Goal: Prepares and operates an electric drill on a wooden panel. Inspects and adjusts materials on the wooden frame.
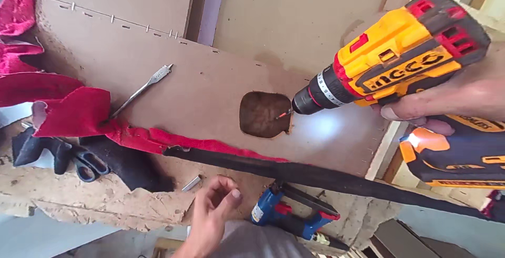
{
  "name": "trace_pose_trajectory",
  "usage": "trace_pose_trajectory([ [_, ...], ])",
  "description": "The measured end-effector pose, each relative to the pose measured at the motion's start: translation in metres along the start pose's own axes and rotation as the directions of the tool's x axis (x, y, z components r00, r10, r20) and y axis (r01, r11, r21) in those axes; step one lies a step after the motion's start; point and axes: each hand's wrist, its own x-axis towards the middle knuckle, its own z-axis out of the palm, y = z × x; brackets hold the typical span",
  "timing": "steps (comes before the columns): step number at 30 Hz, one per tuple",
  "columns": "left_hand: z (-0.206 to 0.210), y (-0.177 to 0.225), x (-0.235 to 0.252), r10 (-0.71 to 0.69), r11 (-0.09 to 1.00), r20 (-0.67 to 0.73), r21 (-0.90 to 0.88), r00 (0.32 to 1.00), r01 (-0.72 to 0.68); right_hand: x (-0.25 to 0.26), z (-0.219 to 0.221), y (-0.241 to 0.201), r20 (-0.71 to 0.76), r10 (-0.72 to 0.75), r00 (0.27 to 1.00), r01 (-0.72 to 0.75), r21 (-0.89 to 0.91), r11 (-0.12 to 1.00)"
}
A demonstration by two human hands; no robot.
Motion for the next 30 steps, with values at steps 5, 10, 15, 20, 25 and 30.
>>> trace_pose_trajectory([
  [5, 0.019, -0.048, 0.027, -0.142, 0.662, -0.036, -0.746, 0.989, 0.068, 0.012, -0.020, 0.029, 0.257, -0.038, 0.966, 0.072, -0.123, 0.990],
  [10, 0.024, -0.055, 0.030, -0.004, 0.712, -0.023, -0.702, 1.000, -0.013, 0.014, -0.016, 0.016, 0.150, 0.004, 0.989, -0.001, -0.019, 1.000],
  [15, 0.009, -0.055, 0.036, -0.018, 0.718, 0.061, -0.694, 0.998, 0.055, 0.017, -0.022, 0.026, 0.296, -0.039, 0.955, 0.084, -0.143, 0.986],
  [20, 0.000, -0.059, 0.038, -0.014, 0.695, 0.122, -0.713, 0.992, 0.098, 0.000, 0.000, -0.013, 0.045, 0.056, 0.997, -0.050, -0.126, 0.991],
  [25, -0.003, -0.060, 0.036, -0.030, 0.664, 0.143, -0.737, 0.989, 0.127, 0.000, 0.007, -0.012, 0.014, 0.019, 1.000, -0.017, -0.110, 0.994],
  [30, -0.008, -0.062, 0.038, -0.021, 0.634, 0.185, -0.757, 0.982, 0.156, 0.001, 0.012, -0.015, 0.024, 0.014, 1.000, -0.011, -0.127, 0.992],
])
